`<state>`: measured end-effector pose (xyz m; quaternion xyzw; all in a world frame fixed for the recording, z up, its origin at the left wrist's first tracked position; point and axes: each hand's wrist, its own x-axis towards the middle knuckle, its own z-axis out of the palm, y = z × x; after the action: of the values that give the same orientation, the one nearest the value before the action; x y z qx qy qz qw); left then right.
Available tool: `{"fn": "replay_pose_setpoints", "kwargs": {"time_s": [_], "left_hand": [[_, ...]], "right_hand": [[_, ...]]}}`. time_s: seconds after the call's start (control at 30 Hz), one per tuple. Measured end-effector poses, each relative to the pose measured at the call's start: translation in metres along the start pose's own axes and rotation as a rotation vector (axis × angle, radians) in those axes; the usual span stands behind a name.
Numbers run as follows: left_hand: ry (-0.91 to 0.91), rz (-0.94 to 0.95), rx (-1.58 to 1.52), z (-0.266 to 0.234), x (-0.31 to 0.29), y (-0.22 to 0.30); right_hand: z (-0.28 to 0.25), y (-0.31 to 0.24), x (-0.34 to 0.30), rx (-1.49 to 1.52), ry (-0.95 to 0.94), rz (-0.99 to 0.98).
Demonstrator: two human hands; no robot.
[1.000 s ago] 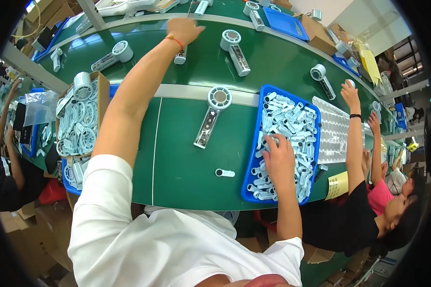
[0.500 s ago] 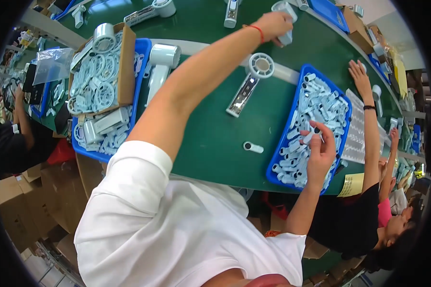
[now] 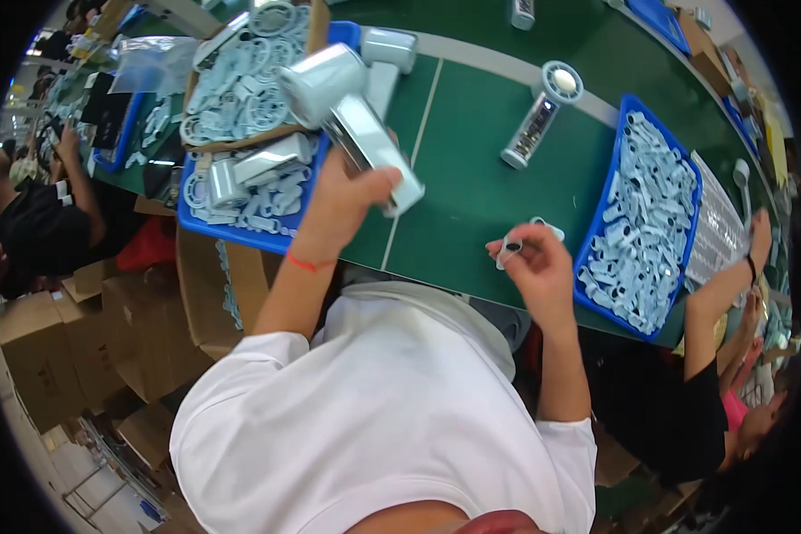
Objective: Assembling plastic components for handheld electronic appliances on a factory production line.
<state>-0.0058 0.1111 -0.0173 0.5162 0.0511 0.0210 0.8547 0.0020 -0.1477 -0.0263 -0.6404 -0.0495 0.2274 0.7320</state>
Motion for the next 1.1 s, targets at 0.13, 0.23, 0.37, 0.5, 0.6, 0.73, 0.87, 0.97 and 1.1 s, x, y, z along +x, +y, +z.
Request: {"fn": "replay_pose_setpoints", "kwargs": {"time_s": [0.13,0.23,0.37,0.5,0.6,0.73,0.87,0.97,1.1], "left_hand": [[0.172,-0.048,0.150,0.013,-0.029,-0.012],[0.070,-0.127,0.234,0.018,-0.032,-0.021],[-0.048,-0.141,0.041,0.020,-0.028,-0.029],[-0.129,-0.146,0.094,0.029,-0.023,-0.033],[-0.176,-0.226,0.039,0.046,-0.024,-0.036],[-0.206,-0.174,0.054,0.060,-0.020,-0.045],[-0.256,-0.134,0.174,0.062,-0.017,-0.046],[-0.273,-0.056,0.333,0.059,-0.017,-0.052],[-0.257,0.115,0.728,0.062,-0.019,-0.052]], "right_hand": [[0.015,0.014,-0.013,-0.756,-0.028,-0.466],[0.017,0.026,-0.016,-0.832,0.047,-0.554],[0.011,0.030,-0.013,-1.022,0.175,-0.703],[0.018,0.020,-0.016,-0.545,0.266,-0.382],[0.019,-0.003,-0.012,-0.237,0.185,-0.354],[0.016,-0.013,-0.004,-0.022,0.096,-0.318],[0.024,-0.023,-0.004,0.027,0.200,-0.133],[0.023,-0.021,-0.001,-0.042,0.243,-0.097],[0.029,-0.017,0.002,0.014,0.313,-0.103]]}}
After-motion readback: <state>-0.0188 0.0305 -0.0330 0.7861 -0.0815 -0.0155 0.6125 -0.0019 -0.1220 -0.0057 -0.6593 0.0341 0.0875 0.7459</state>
